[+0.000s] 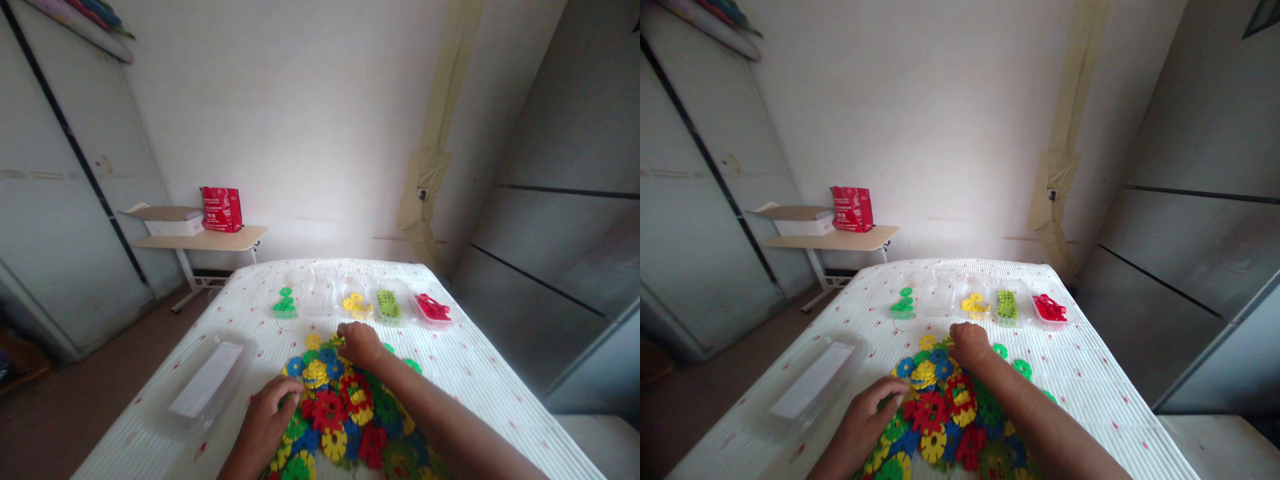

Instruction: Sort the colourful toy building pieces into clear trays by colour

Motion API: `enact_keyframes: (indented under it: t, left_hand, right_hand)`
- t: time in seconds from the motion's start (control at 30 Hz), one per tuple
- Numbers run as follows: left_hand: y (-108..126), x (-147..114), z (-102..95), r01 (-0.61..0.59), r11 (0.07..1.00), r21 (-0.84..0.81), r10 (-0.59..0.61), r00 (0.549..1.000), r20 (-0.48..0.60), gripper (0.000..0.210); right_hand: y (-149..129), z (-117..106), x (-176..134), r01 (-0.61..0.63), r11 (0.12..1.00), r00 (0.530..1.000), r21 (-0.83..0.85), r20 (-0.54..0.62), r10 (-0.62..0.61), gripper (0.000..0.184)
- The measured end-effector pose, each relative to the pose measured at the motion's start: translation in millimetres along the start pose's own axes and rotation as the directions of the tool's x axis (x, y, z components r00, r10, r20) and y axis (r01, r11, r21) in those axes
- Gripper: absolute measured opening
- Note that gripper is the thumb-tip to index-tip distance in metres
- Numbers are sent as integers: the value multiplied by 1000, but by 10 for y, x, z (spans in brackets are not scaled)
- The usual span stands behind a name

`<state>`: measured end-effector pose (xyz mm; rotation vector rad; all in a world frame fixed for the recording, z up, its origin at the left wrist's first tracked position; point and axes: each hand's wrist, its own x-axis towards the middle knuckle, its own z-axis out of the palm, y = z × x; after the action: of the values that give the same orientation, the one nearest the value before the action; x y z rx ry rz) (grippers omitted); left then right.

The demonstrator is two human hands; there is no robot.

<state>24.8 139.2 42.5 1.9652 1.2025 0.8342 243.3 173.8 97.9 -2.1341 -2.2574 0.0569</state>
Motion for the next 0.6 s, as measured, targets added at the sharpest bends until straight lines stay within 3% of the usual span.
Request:
enact_keyframes:
  t: [0.13, 0.27, 0.43, 0.6]
  left_hand:
    - [-17, 4, 4, 13, 1000, 12, -13, 1000, -7, 22]
    - [-17, 8, 13, 16, 1000, 18, -16, 1000, -20, 22]
    - [-16, 7, 18, 20, 1000, 21, -20, 1000, -17, 23]
    - [-9, 5, 5, 29, 999, 25, -29, 1000, -5, 25]
  right_hand:
    - [215, -145, -48, -40, 998, 994, 53, -96, 45, 25]
    - [687, -368, -43, -222, 974, 945, 50, -233, 228, 22]
    - [1244, -499, 151, -429, 903, 886, 9, -191, 423, 22]
    - [1455, -430, 414, -461, 887, 874, -3, -173, 454, 25]
